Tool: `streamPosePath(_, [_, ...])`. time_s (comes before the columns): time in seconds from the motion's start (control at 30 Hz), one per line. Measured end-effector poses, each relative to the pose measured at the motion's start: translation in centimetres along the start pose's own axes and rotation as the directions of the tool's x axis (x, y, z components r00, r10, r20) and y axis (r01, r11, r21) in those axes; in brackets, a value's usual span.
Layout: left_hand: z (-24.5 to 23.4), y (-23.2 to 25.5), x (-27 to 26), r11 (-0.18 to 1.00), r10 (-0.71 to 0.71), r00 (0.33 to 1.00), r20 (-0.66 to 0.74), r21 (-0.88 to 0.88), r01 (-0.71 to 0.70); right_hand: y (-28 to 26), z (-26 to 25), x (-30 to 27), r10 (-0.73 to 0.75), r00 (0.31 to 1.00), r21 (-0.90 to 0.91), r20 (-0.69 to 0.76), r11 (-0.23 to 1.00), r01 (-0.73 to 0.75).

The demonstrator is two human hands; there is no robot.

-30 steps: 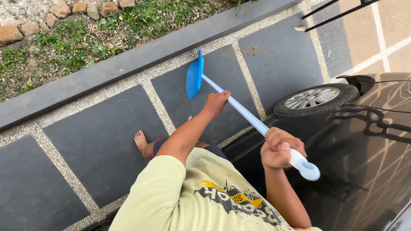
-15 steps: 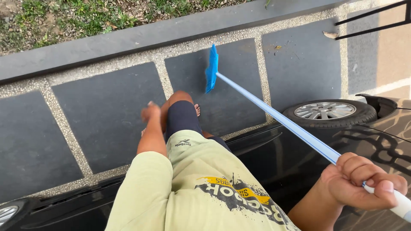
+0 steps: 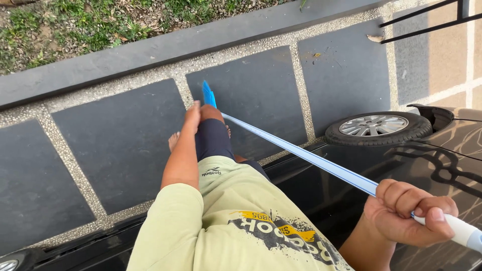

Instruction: The person sweeps a tiled floor with a blue broom, moving debris toward the edge of the area. The person uses consistent back-and-forth strokes along the tile seams and near a parked car.

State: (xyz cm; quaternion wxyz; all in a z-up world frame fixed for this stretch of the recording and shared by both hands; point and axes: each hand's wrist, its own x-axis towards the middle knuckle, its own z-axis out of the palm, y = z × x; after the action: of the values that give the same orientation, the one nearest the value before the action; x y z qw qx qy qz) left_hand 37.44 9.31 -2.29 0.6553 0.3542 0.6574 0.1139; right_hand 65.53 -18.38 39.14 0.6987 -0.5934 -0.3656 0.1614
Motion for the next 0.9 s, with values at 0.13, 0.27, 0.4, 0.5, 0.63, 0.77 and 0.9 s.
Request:
streamPosePath(0.13, [6.9,1.8,-1.5,0.478,0.568,0.470,0.675,0.194,-0.857,-0.8,1.3,0.0,0.002,0.999,0.038,0.041,0.999,-0.003])
streamPosePath(0.27, [12.1,0.5,-5.9,0.281,0.594,0.158,0.789,-0.020,-0.959,-1.3,3.1,-0.1,-0.037,0.998,0.007,0.056,0.999,0.037])
streamPosePath(0.4, [11.0,1.2,-6.1,0.379,0.567,0.387,0.727,0.187,-0.906,-1.7,5.0,-0.8,-0.043,0.999,-0.018,-0.029,0.999,0.043])
streamPosePath(0.5, [7.6,2.7,-5.4,0.318,0.626,0.330,0.706,0.155,-0.935,-1.0,6.5,-0.5,-0.056,0.996,0.068,-0.064,0.996,0.060])
streamPosePath(0.63, [2.4,4.6,-4.9,0.116,0.729,0.142,0.669,0.084,-0.990,-0.3,8.9,-0.2,0.034,0.994,0.096,-0.101,0.995,-0.024])
streamPosePath(0.77, [-1.1,4.6,-3.3,-0.025,0.683,0.273,0.677,0.395,-0.918,2.8,12.3,0.9,0.117,0.970,0.271,-0.212,0.961,-0.057])
streamPosePath(0.9, [-1.1,2.5,-0.1,-0.029,0.442,0.571,0.692,0.647,-0.762,6.8,15.2,1.7,0.177,0.927,0.262,-0.331,0.961,-0.090])
